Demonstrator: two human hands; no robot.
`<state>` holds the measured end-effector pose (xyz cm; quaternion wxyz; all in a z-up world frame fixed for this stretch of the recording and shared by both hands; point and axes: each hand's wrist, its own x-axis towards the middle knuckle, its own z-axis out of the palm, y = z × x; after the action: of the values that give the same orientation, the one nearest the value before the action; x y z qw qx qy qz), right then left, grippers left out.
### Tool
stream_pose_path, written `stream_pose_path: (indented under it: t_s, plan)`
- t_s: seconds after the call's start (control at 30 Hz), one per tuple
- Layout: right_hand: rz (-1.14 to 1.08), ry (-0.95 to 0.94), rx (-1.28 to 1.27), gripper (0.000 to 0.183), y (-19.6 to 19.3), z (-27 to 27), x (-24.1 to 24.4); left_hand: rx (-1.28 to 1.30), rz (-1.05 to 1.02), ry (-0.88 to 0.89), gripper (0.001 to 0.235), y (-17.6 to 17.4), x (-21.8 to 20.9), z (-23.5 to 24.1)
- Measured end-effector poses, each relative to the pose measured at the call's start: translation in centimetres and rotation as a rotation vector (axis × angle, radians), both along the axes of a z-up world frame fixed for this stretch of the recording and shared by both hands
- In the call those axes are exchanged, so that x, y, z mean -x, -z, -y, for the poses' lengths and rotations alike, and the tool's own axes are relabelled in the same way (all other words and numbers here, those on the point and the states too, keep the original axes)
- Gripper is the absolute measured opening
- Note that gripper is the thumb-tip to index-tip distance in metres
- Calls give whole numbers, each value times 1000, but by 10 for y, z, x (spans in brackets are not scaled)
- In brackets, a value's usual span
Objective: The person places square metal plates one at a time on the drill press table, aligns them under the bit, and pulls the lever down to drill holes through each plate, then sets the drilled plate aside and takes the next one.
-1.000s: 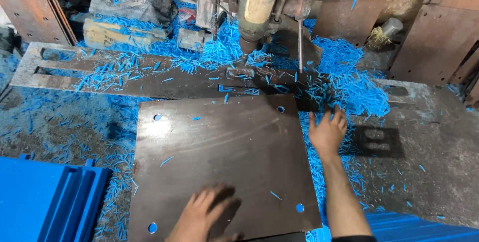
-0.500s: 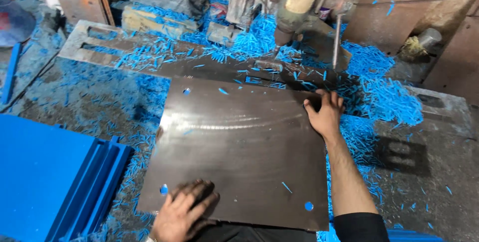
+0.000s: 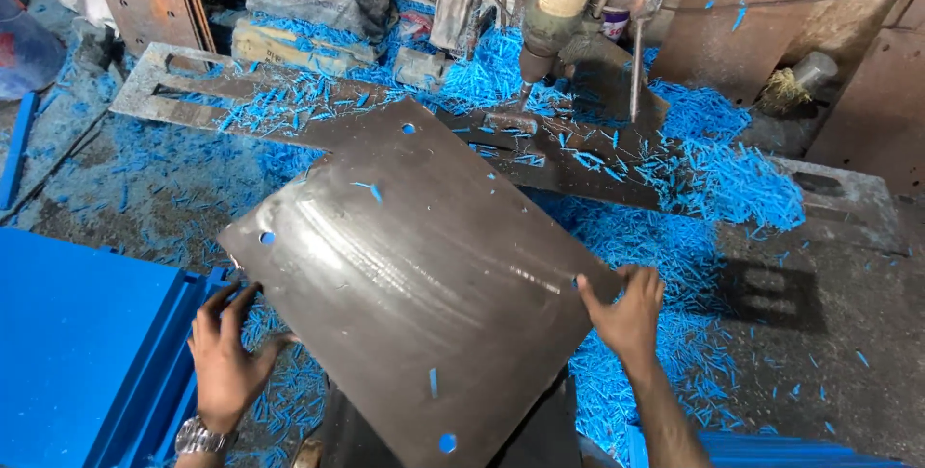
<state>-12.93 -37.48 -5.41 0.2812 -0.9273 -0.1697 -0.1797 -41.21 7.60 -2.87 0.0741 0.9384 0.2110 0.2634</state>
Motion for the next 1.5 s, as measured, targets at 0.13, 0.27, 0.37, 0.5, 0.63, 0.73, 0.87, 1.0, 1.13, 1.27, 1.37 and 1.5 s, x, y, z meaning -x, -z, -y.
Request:
stream_pose_path:
  t_s: [0.13,0.27,0.37,0.5,0.63,0.73,0.87,1.0,1.13,1.27,1.37,1.5]
  plan:
    - [-169,149,-21,68,-2,10,43,816,74,-190,60,-13,-13,20]
    - [-281,268,37,70,-7,20,65,970,111,-231,58,-6,-31,35]
    - [-380,355,89,76,3,31,88,884,109,-225,68,6,-50,40]
    - [-498,402,-36,72,36,55,126,944,119,-258,65,-5,-86,44]
    - [-492,132,-385,92,196,161,106,1102,251,-205,59,-8,-119,43]
    - [-471,81,-449,103,175,150,133,1159,305,-173,56,-9,-140,45]
    - [-320,132,-418,115,142,129,135,1252,381,-146,57,-12,-161,50]
    - [-433,179,-354,110,76,96,116,1262,387,-181,60,-6,-174,44]
    - [-430,192,-398,101,48,78,105,1269,414,-170,57,-6,-184,41]
    - [-401,174,-397,105,54,77,98,1336,398,-163,58,-22,-187,43]
    - [-370,183,-402,110,64,74,103,1310,361,-160,60,-18,-190,37]
    - [-359,162,-396,111,68,69,106,1395,431,-103,58,-8,-195,26]
